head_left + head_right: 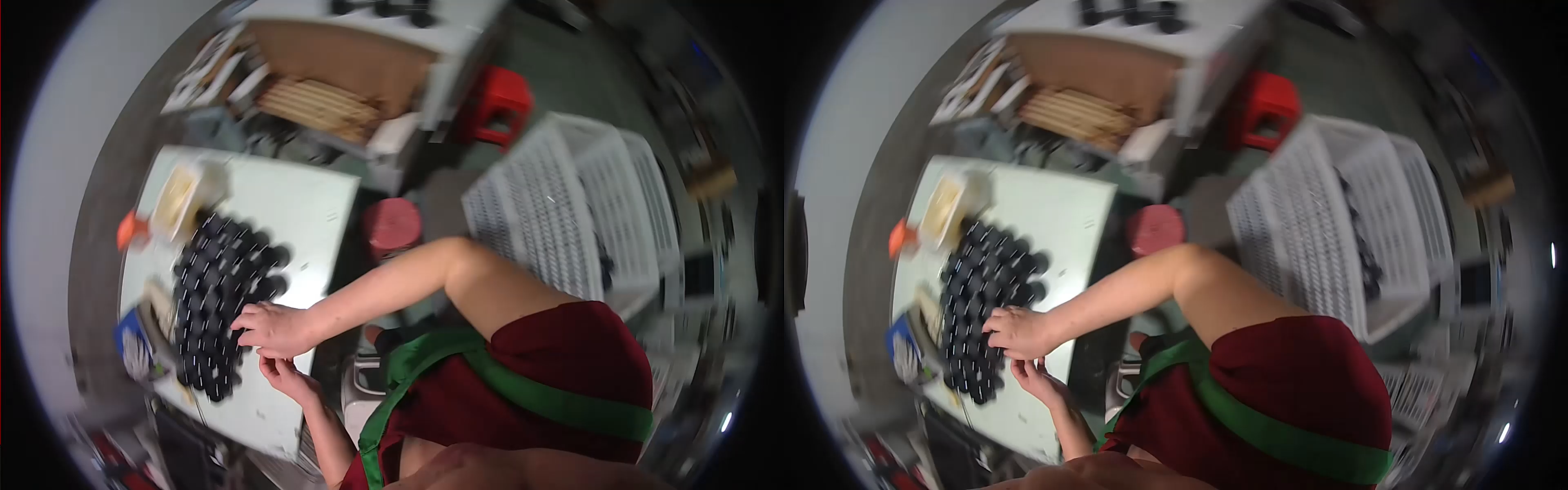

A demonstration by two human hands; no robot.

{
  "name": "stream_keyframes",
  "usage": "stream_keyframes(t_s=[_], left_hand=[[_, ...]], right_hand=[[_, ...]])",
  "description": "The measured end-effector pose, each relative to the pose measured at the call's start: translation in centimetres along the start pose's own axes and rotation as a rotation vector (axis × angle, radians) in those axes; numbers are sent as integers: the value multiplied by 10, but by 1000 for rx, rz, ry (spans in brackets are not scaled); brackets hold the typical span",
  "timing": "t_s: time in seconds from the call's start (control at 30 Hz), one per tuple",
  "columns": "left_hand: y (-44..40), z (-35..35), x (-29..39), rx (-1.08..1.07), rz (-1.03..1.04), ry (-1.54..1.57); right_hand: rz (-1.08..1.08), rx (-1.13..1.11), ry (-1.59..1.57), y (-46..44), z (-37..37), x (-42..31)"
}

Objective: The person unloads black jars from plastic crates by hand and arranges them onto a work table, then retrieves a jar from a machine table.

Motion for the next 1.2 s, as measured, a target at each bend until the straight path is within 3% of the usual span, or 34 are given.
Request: stream_keyframes(t_s=[0.17, 0.3, 0.37, 0.43, 0.47, 0.53, 0.57, 0.6, 0.7, 0.77, 0.83, 0.87, 0.97, 1.13, 1.2], left_hand=[[89, 249, 32, -704, 123, -88], [202, 419, 53, -1194, 277, -146], [274, 502, 70, -1433, 453, -258], [327, 573, 45, -1655, 353, -295], [353, 607, 28, -1756, 402, -395], [397, 663, -24, -1932, 397, -600], [416, 684, -56, -2006, 342, -704], [429, 698, -91, -2098, 414, -878], [452, 706, -197, -2424, 653, -1482], [456, 695, -250, -2463, 674, -1902], [465, 675, -286, -2409, 558, -2260], [469, 672, -293, -2281, 490, -2537], [434, 660, -355, -1986, 275, -2604], [432, 645, -365, -2128, 39, -2502], [440, 638, -356, -2164, 287, -2576]], right_hand=[[-38, 532, 409, 235, -232, -59], [336, 712, 716, 466, -360, -113], [609, 813, 672, 596, -391, -121], [947, 865, 650, 719, -396, -122], [1093, 870, 592, 770, -390, -124], [1337, 769, 569, 856, -353, -111], [1474, 601, 416, 883, -331, -96], [1592, 428, 258, 908, -305, -82], [1651, 97, -24, 970, -215, -16], [1660, -59, -39, 958, -197, -1], [1598, 71, 95, 934, -185, 12], [1580, -7, 29, 926, -179, 25], [1424, 16, 172, 904, -170, 39], [1370, -40, 224, 903, -146, 63], [1345, -27, 264, 908, -144, 68]])
Point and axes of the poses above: each hand's wrist, its own y-axis away from the middle knuckle, its own z-axis out of the palm, x = y × z, the point moved 7 cm from there along -y, towards the middle knuckle, and after that the axes turned 11 degrees about -x, right-handed, at the moved point
